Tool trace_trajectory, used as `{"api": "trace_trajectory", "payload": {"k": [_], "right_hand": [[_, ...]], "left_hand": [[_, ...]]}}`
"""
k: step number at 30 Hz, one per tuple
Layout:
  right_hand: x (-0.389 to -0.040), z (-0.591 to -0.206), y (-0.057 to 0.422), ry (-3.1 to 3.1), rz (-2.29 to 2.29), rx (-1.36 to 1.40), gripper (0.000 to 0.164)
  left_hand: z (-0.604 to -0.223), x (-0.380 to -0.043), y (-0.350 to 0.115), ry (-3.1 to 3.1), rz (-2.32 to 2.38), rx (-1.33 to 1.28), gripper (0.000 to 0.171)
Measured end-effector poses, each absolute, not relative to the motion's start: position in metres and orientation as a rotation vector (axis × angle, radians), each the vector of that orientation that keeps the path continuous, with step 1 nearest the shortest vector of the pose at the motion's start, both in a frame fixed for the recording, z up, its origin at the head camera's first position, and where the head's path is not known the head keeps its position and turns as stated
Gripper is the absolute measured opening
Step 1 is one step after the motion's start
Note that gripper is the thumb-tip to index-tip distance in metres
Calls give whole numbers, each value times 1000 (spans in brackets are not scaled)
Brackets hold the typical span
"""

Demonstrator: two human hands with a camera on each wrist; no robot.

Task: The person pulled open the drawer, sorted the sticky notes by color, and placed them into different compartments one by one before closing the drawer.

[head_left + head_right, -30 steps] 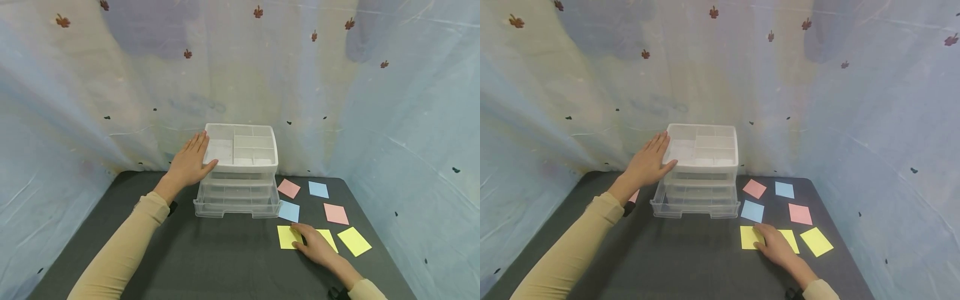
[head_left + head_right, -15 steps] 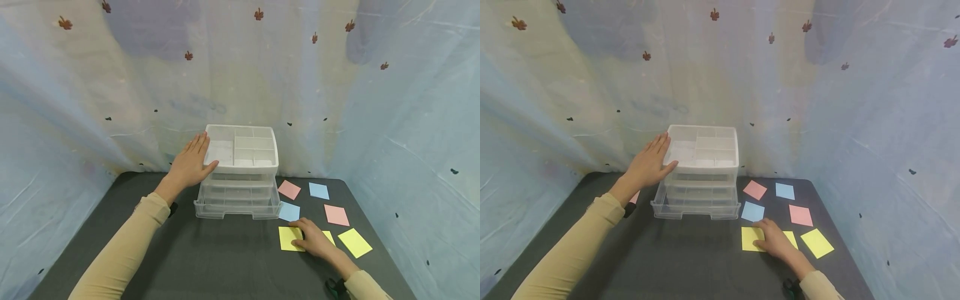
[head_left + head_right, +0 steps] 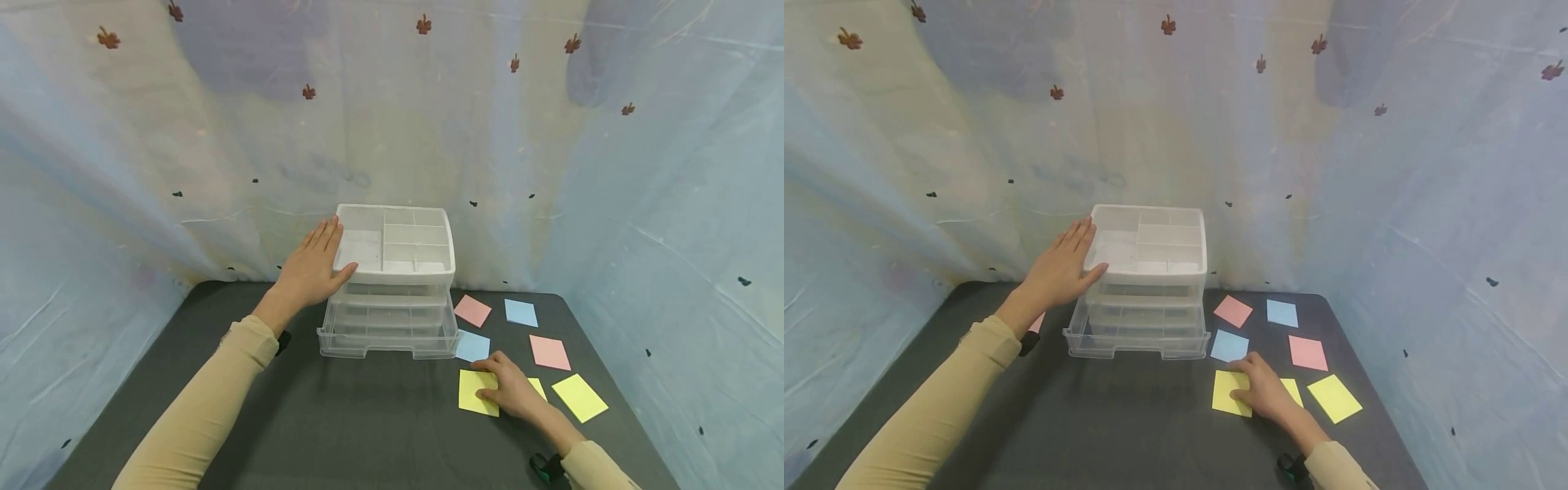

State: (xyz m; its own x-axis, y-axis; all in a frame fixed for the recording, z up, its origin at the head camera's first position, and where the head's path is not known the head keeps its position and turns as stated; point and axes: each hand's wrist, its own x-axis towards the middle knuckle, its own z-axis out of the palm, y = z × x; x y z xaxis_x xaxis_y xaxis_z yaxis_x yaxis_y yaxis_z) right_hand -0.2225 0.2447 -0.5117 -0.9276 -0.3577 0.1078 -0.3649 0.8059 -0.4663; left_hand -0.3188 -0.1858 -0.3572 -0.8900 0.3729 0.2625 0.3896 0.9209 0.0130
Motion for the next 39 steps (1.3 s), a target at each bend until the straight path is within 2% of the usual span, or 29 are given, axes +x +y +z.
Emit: {"api": "trace_trajectory", "payload": {"k": [12, 18, 33, 39], "right_hand": [[-220, -516, 253, -2898, 813, 767, 33], [-216, -516, 253, -2969, 757, 765, 54], [-214, -515, 242, -3054, 904, 460, 55], [-209, -516, 241, -2976, 1041, 393, 46]], "left_hand": [[-359, -319, -187, -2823, -97, -572, 90], [-358, -318, -187, -2819, -116, -582, 90], [-358, -318, -187, -2815, -120, -568, 89], [-359, -319, -187, -2805, -114, -576, 90]]}}
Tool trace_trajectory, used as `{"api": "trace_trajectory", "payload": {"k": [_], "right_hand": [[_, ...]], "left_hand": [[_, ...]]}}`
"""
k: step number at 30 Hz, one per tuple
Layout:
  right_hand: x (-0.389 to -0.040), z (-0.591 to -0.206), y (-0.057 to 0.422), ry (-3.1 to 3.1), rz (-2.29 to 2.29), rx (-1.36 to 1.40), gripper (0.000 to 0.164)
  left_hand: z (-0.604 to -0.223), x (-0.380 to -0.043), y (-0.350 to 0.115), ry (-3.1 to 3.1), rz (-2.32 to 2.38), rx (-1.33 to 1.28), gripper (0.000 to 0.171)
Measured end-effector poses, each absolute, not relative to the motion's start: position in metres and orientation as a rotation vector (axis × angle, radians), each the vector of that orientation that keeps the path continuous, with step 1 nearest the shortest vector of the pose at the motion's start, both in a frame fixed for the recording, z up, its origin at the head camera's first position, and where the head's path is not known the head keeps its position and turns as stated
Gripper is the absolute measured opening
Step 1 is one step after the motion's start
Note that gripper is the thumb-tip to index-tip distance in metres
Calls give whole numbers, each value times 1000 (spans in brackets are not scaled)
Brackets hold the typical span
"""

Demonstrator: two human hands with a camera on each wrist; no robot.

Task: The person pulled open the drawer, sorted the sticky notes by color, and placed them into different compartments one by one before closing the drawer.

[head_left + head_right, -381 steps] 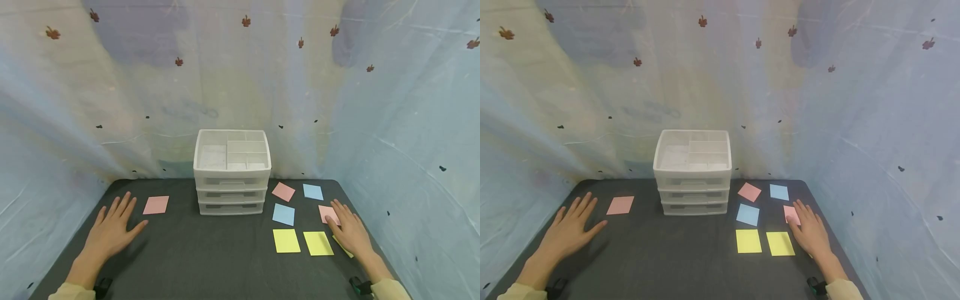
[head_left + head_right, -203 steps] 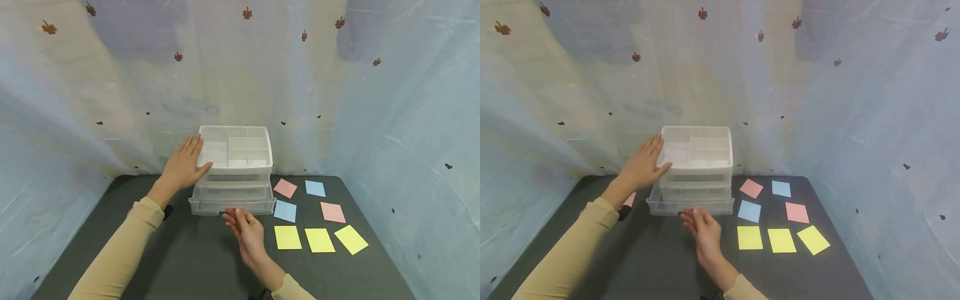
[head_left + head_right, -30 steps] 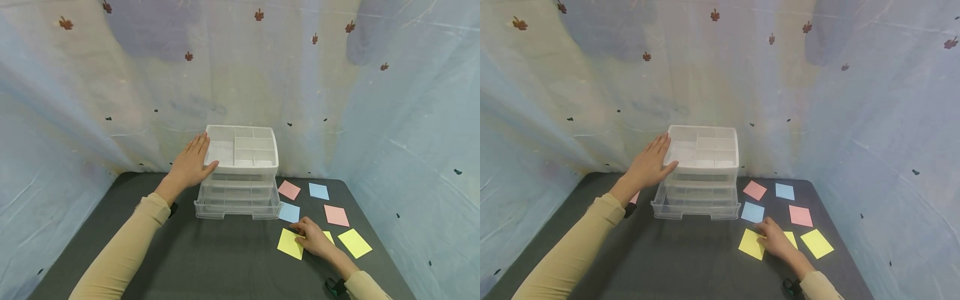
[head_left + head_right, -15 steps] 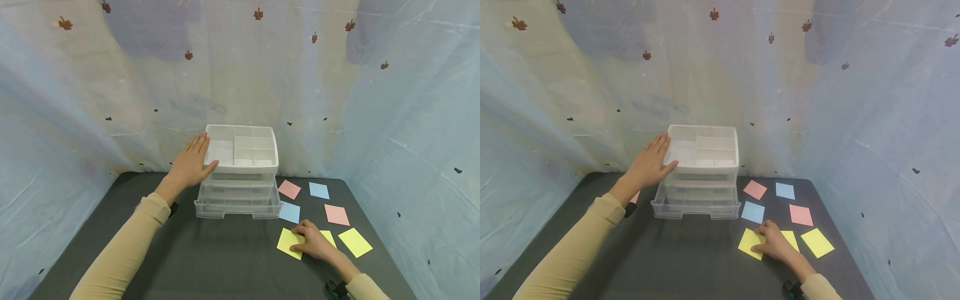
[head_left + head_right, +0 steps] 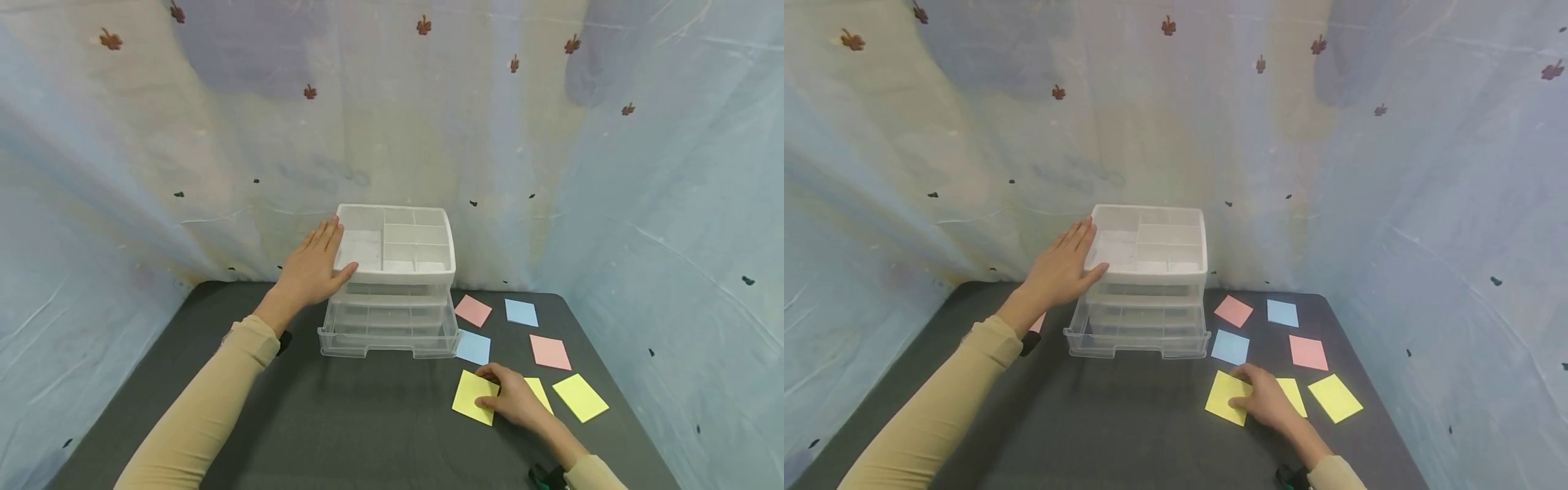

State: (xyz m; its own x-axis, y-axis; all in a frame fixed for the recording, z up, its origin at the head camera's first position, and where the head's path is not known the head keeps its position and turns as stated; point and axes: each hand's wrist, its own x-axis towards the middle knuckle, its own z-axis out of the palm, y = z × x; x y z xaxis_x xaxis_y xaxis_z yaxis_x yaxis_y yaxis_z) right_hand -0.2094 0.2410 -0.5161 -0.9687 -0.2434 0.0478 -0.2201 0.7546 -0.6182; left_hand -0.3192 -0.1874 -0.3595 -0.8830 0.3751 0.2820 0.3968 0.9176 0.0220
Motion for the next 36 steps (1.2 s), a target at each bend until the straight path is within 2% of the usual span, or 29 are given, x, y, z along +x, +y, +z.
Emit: {"api": "trace_trajectory", "payload": {"k": [7, 12, 21, 36], "right_hand": [[-204, -518, 245, 2994, -1143, -410, 29], [-201, -514, 244, 2973, -1261, -392, 23], [-196, -508, 243, 2956, -1339, -320, 21], [-199, -484, 247, 3115, -1354, -449, 22]], "left_hand": [[-360, -320, -186, -2810, -114, -577, 90], [-358, -320, -186, -2805, -123, -586, 90], [-357, -317, -186, -2811, -110, -573, 89], [-358, -317, -185, -2796, -104, -574, 89]]}}
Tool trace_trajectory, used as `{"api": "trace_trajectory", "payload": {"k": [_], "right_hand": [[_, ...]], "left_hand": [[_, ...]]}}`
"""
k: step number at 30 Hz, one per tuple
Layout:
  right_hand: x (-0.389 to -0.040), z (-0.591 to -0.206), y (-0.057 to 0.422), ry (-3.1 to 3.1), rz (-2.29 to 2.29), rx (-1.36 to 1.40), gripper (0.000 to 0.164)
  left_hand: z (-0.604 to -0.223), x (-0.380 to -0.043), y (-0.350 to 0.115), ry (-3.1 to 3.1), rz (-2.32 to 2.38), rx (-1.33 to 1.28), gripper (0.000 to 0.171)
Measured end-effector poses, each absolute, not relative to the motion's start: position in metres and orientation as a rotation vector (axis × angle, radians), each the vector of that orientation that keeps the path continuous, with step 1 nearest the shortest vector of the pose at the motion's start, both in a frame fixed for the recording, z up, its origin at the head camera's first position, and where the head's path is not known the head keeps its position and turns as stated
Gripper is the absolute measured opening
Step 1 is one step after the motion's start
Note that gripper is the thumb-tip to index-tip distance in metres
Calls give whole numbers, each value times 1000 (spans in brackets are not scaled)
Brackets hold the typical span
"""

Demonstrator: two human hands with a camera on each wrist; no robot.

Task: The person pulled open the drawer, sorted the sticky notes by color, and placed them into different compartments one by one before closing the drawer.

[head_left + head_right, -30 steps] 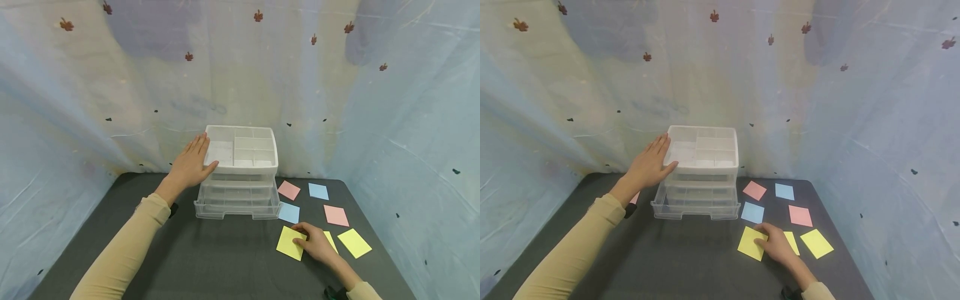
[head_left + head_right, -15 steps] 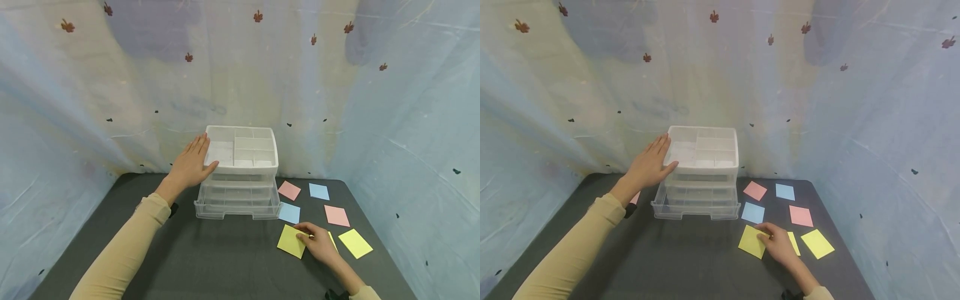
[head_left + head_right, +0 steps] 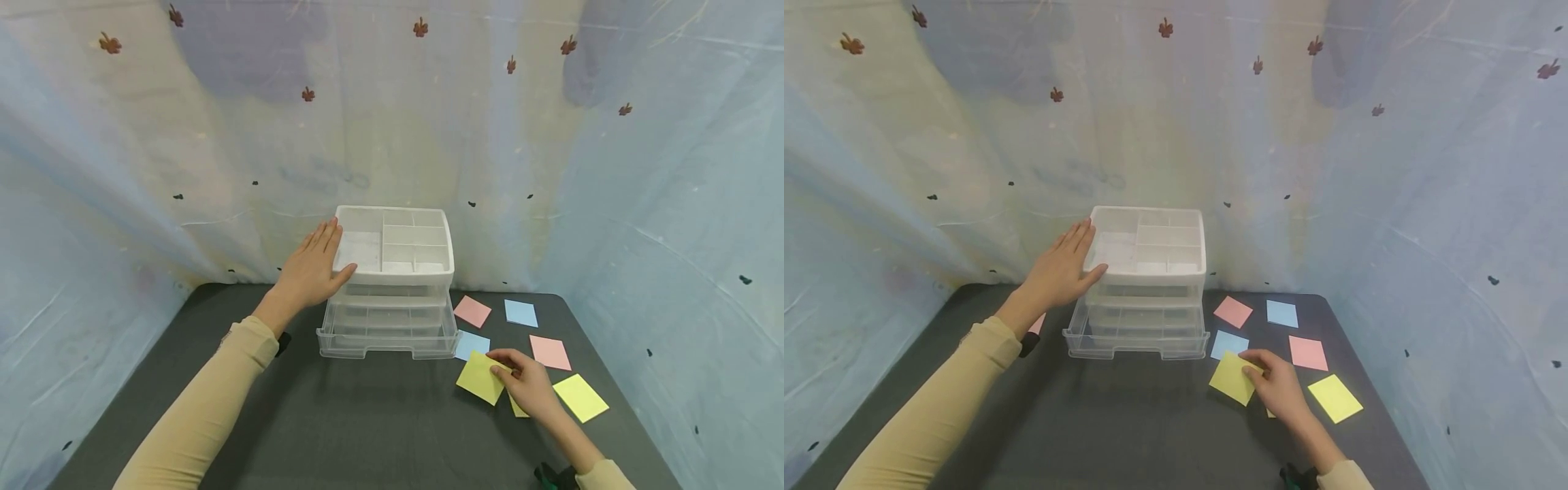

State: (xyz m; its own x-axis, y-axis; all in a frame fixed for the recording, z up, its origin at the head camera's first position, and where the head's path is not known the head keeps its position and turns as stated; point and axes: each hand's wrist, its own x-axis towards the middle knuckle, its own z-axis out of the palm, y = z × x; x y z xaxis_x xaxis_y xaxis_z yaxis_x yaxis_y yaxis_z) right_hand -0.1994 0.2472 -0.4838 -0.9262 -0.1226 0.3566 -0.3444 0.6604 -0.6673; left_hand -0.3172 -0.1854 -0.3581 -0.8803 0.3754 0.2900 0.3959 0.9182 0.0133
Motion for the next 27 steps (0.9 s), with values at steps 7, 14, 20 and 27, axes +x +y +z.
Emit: {"api": "trace_trajectory", "payload": {"k": [7, 14, 20, 27], "right_hand": [[-209, -473, 252, -2530, 1138, 423, 22], [-221, -459, 255, -2483, 1075, 464, 23], [-229, -441, 255, -2441, 1080, 491, 23], [-236, -423, 253, -2361, 1036, 561, 23]], "left_hand": [[-358, -317, -186, -2798, -106, -574, 89], [-359, -319, -187, -2793, -115, -579, 91], [-358, -318, -186, -2800, -118, -573, 90], [-358, -318, -185, -2802, -106, -570, 90]]}}
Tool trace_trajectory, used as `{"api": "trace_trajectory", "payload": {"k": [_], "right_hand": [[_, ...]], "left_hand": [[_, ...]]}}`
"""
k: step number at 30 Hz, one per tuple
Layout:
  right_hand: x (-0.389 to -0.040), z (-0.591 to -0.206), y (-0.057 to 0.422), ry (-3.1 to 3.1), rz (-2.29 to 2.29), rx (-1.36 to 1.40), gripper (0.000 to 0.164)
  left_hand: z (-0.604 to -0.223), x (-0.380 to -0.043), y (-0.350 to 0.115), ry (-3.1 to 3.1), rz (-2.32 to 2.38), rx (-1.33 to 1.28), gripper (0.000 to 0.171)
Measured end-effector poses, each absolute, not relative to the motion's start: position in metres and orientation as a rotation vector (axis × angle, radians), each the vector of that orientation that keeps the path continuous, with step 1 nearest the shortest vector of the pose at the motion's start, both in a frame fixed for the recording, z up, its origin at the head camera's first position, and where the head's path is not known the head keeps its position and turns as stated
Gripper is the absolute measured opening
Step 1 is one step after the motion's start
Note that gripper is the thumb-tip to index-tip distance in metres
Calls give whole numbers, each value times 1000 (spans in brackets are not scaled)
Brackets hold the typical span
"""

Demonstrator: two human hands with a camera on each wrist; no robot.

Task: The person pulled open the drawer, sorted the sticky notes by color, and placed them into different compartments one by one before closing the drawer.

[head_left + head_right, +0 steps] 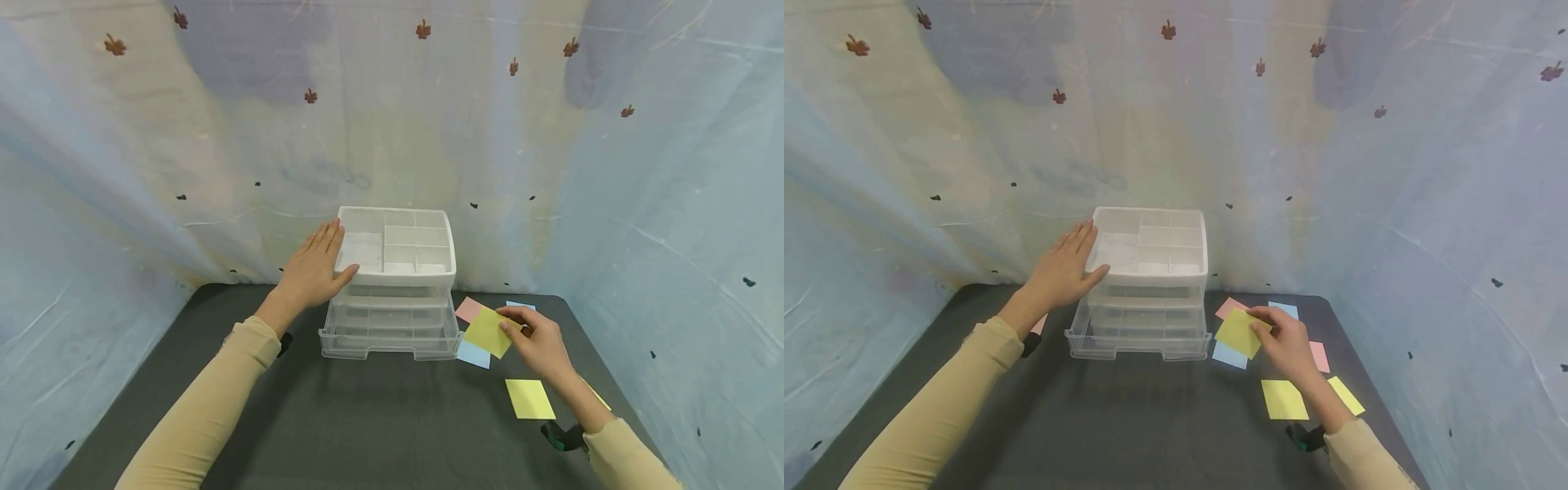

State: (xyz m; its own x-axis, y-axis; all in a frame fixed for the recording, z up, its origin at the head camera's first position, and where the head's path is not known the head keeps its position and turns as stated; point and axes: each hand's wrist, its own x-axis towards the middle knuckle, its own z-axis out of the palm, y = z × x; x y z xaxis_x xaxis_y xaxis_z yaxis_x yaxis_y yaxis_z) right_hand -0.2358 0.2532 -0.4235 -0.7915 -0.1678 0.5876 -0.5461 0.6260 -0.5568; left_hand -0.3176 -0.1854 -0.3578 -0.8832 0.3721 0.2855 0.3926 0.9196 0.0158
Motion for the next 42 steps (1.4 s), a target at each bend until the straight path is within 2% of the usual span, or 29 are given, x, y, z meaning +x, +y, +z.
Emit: {"api": "trace_trajectory", "payload": {"k": [24, 42], "right_hand": [[-254, -367, 227, -2282, 1003, 581, 24], [-268, -352, 178, -2138, 1120, 901, 26]], "left_hand": [[-357, -316, -186, -2807, -85, -574, 90], [-358, -317, -186, -2804, -81, -563, 90]]}}
